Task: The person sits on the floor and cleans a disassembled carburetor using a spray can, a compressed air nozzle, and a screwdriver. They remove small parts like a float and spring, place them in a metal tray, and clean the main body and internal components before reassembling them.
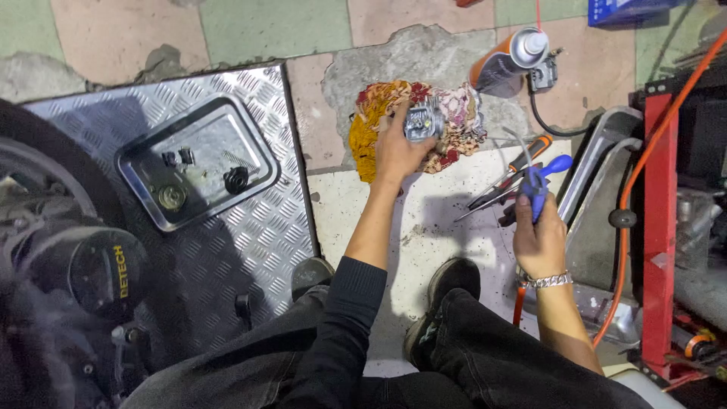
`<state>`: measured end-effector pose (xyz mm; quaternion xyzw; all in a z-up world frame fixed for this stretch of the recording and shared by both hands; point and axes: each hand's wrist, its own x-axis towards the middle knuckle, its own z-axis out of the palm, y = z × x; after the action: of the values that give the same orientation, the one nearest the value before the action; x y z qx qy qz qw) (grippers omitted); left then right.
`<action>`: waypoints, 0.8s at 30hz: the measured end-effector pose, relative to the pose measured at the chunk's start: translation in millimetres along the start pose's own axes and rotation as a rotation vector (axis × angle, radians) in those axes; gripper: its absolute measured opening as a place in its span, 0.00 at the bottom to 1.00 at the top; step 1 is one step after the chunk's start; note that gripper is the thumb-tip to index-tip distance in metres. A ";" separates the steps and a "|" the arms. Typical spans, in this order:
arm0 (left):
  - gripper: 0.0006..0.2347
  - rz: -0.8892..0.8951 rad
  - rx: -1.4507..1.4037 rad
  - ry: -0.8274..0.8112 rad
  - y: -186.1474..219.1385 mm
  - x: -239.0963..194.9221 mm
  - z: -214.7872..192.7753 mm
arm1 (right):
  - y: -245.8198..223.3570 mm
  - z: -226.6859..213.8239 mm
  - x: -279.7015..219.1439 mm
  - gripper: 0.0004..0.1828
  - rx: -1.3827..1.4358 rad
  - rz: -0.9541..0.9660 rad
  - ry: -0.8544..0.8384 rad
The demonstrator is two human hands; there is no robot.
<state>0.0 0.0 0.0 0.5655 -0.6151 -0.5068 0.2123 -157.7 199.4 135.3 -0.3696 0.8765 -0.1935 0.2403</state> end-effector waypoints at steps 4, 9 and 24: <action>0.38 0.068 0.271 -0.040 -12.1 2.4 28.6 | 1.9 -10.9 6.1 0.12 -0.004 0.099 0.081; 0.41 0.126 0.620 0.163 38.9 -14.7 41.8 | 21.7 -31.9 41.0 0.16 0.015 0.054 0.157; 0.48 0.326 0.338 -0.250 59.8 120.0 260.6 | 89.0 -33.6 134.5 0.14 0.147 0.019 0.080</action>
<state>-278.6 -18.6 -89.0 0.4193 -0.7955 -0.4219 0.1161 -308.2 163.2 79.1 -0.3344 0.8724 -0.2697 0.2333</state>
